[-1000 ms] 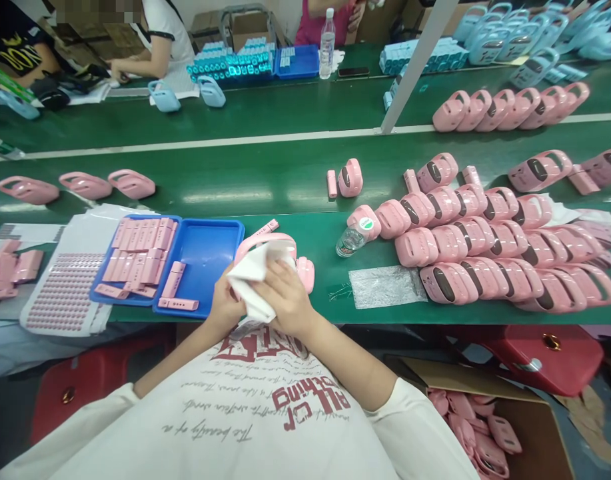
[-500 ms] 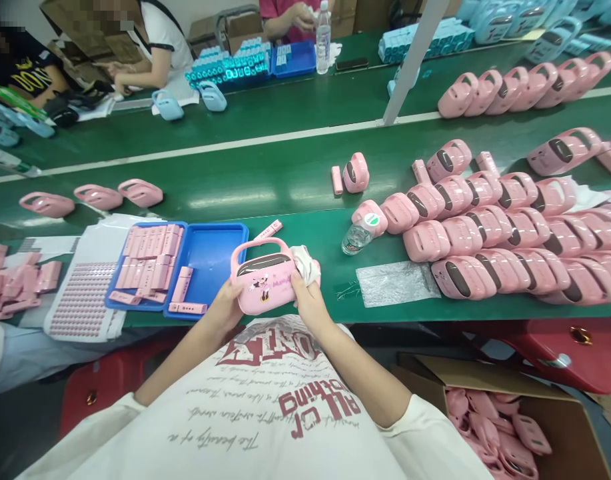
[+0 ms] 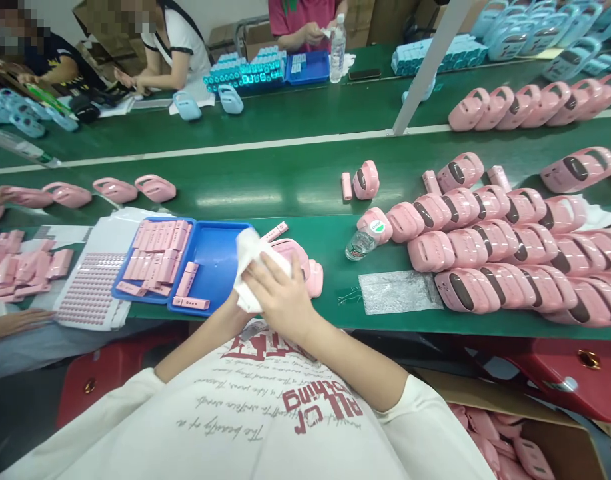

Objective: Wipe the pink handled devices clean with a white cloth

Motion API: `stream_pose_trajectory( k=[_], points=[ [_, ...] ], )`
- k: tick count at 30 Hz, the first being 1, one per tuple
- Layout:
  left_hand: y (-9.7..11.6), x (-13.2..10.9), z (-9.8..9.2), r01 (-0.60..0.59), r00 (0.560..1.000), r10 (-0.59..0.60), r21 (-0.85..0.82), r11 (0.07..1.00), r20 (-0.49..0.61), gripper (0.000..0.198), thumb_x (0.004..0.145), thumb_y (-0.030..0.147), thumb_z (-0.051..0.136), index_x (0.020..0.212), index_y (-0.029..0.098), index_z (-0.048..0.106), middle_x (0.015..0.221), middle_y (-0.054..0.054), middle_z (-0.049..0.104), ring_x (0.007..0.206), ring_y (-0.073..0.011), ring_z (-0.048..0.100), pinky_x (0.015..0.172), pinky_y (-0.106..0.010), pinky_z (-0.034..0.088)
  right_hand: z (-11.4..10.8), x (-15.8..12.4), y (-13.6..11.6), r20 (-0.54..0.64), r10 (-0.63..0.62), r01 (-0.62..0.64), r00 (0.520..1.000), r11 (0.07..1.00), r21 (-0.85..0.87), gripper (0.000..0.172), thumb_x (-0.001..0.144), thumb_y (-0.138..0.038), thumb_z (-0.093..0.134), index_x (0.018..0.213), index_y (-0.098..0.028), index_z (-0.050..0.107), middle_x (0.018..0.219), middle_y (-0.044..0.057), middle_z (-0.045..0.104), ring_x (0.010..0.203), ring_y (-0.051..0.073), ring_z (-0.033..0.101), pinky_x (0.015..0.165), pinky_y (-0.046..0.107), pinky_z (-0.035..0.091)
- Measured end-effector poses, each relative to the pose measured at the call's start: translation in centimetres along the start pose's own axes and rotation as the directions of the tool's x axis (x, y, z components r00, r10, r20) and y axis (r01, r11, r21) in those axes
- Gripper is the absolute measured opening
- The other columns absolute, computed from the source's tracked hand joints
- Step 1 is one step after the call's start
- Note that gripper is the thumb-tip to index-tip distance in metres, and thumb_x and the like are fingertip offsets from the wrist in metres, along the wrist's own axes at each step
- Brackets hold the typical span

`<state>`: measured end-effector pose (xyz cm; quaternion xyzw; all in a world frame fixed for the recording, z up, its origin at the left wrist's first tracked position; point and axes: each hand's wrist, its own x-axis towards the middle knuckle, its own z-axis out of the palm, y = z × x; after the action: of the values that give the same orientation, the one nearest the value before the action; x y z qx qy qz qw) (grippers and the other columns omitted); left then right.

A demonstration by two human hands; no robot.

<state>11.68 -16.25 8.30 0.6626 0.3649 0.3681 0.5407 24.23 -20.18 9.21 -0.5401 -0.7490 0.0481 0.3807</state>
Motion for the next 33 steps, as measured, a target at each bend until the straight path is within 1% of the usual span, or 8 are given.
stream_pose_trajectory(
  k=[6,10,13,15,18,22,25,33],
  points=[
    [0.6,-2.8,0.3,0.433,0.850,-0.525,-0.514,0.740,-0.039,0.051,0.078,0.057,0.059,0.117,0.025,0.060,0.128,-0.013,0.062,0.127,-0.0302,0.053,0.096,-0.051,0.051,4.0,-4.2,1.2,-0.065,-0.151,0.154,0.986,0.988,0.034,0.047,0.094,-0.019,0.044,0.137,-0.036,0.048,0.128,0.000,0.064,0.129,0.018,0.052,0.121,0.046,0.012],
    [1.7,1.5,0.6,0.522,0.768,-0.617,-0.729,0.444,0.174,0.053,0.073,0.059,0.056,0.108,0.020,0.063,0.105,-0.012,0.072,0.103,-0.0293,0.068,0.078,-0.042,0.059,4.6,-5.4,2.8,-0.285,0.027,-0.043,0.958,0.998,-0.049,0.050,0.093,-0.025,0.043,0.142,-0.033,0.042,0.134,0.007,0.060,0.140,0.026,0.038,0.119,0.059,0.009],
    [2.2,2.9,0.9,0.510,0.738,-0.631,-0.810,0.289,0.239,0.049,0.077,0.054,0.052,0.108,0.017,0.062,0.093,-0.008,0.074,0.088,-0.0245,0.071,0.069,-0.035,0.060,3.5,-4.4,2.2,-0.339,0.321,-0.259,0.884,0.941,0.218,0.053,0.094,-0.040,0.041,0.145,-0.024,0.040,0.145,0.014,0.047,0.145,0.031,0.027,0.116,0.062,0.019],
    [2.4,2.4,0.9,0.531,0.706,-0.635,-0.828,0.180,0.314,0.046,0.078,0.050,0.051,0.107,0.017,0.062,0.089,-0.007,0.074,0.079,-0.0233,0.071,0.064,-0.035,0.059,2.3,-3.2,1.4,-0.228,0.590,-0.398,0.774,0.735,0.549,0.058,0.094,-0.053,0.035,0.142,-0.022,0.043,0.142,0.014,0.050,0.140,0.030,0.037,0.113,0.056,0.031],
    [2.2,1.4,0.6,0.597,0.667,-0.620,-0.794,0.114,0.413,0.044,0.075,0.051,0.055,0.103,0.018,0.063,0.087,-0.007,0.074,0.074,-0.0252,0.070,0.059,-0.038,0.059,0.5,-1.2,0.4,0.117,0.827,-0.456,0.551,0.181,0.871,0.063,0.091,-0.065,0.034,0.131,-0.022,0.056,0.126,0.009,0.065,0.124,0.027,0.056,0.101,0.045,0.048],
    [1.5,1.1,-0.1,0.659,0.642,-0.605,-0.742,0.123,0.471,0.045,0.070,0.052,0.060,0.099,0.019,0.064,0.084,-0.007,0.074,0.072,-0.0274,0.069,0.054,-0.039,0.058,-0.5,0.1,0.5,0.389,0.771,-0.359,0.505,-0.223,0.906,0.059,0.083,-0.069,0.048,0.111,-0.020,0.067,0.114,0.007,0.071,0.113,0.026,0.063,0.093,0.039,0.054],
    [1.4,1.6,-0.3,0.653,0.654,-0.631,-0.733,0.193,0.416,0.044,0.071,0.053,0.059,0.097,0.018,0.066,0.080,-0.006,0.073,0.067,-0.0273,0.068,0.049,-0.038,0.055,-0.1,-0.2,0.6,0.428,0.763,-0.360,0.484,-0.273,0.892,0.054,0.080,-0.068,0.054,0.103,-0.021,0.068,0.109,0.006,0.073,0.110,0.025,0.065,0.087,0.036,0.056],
    [1.3,2.2,-0.7,0.429,0.864,-0.487,-0.694,0.578,0.128,0.054,0.070,0.039,0.069,0.118,0.015,0.061,0.105,-0.010,0.072,0.083,-0.0247,0.068,0.058,-0.029,0.056,1.1,-1.7,-0.3,0.317,0.846,-0.255,0.428,-0.223,0.941,0.053,0.077,-0.059,0.064,0.119,-0.026,0.062,0.118,0.002,0.068,0.108,0.019,0.063,0.080,0.029,0.055]
  ],
)
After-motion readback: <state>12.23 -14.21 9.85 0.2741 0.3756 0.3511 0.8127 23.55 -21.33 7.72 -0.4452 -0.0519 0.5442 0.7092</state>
